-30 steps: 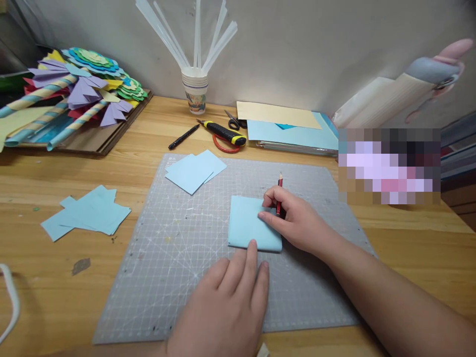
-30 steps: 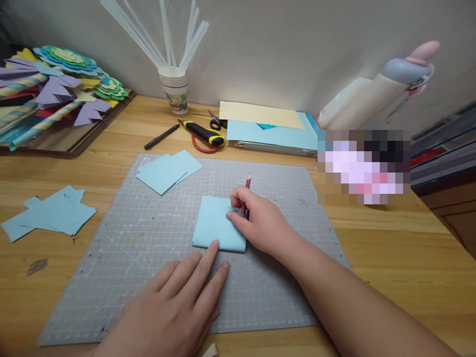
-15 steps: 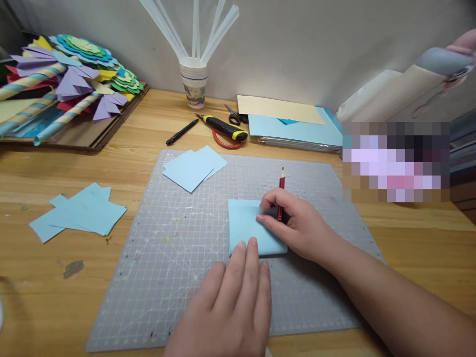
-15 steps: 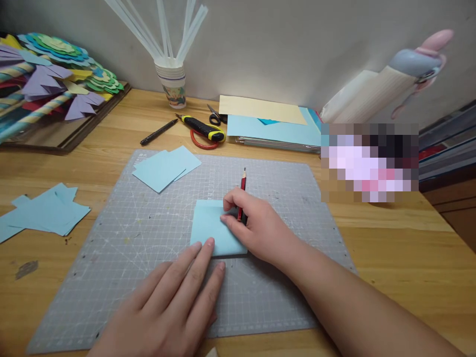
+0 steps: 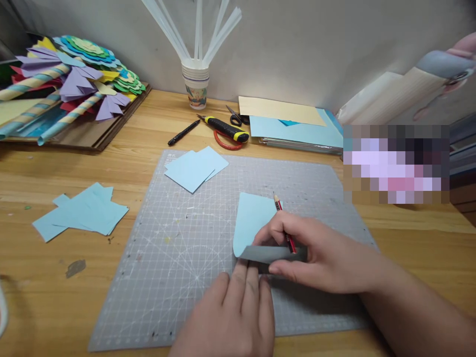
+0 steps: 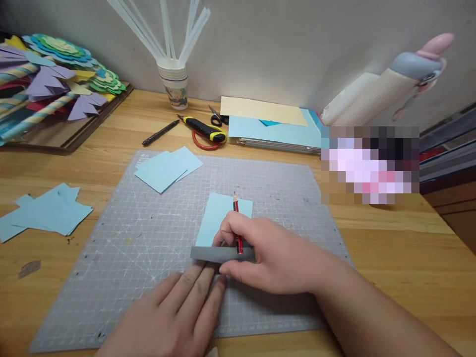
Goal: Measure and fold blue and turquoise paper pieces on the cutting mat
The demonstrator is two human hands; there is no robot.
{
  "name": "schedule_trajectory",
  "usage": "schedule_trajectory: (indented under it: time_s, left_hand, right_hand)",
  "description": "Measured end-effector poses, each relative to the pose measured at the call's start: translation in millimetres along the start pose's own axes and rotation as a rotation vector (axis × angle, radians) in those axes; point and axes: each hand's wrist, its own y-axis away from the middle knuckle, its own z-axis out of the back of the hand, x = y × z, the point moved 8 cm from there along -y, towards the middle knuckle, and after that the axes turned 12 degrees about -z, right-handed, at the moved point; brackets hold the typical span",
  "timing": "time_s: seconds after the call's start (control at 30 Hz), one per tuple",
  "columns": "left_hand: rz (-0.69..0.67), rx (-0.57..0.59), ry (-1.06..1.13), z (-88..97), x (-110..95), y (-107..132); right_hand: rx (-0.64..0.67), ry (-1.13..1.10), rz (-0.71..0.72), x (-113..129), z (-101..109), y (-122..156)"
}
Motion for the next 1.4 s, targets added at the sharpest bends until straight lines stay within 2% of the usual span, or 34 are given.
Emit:
schedule_trajectory:
  time_s: [0.07,0.13,0.3,0.37,0.57,0.77,1.13,1.4]
  left_hand:
    - [-0.017,0.008,-0.004,-1.1,-1.9,0.9]
    - [-0.031,0.025,-0.026,-2.0,-2.6,1.2]
    - [-0.020,0.049,-0.044,0.0,1.8,-0.8]
    - [-0.017,0.065,-0.052,1.7,2.9,-2.3]
    - [0.138,0.256,0.006,-7.9,11.7,1.1]
    - [0.190,0.359,0.097,-17.1,13.6,2.5]
    - [0.193,0.362,0.072,-17.3,13.7,0.9]
    - [0.128,0.242,-0.057,-10.1,9.4,5.9]
  right_hand:
    - [0.046,0.030,-0.017,-1.7,-3.1,-0.7]
    - [0.040,0.045,-0.020,-2.8,-3.5,-1.7]
    - [-0.281,0.145,-0.101,-11.9,12.4,-9.2]
    - [-0.357,0.178,-0.147,-16.3,15.2,-13.1]
    - [-0.372,0.174,-0.192,-24.1,12.2,-22.7]
    - [-0.436,0.155,-0.225,-32.3,14.3,-23.0]
    - [-0.455,0.158,-0.218,-35.6,15.4,-26.1]
    - [-0.441,0.161,-0.236,-36.1,16.5,-26.3]
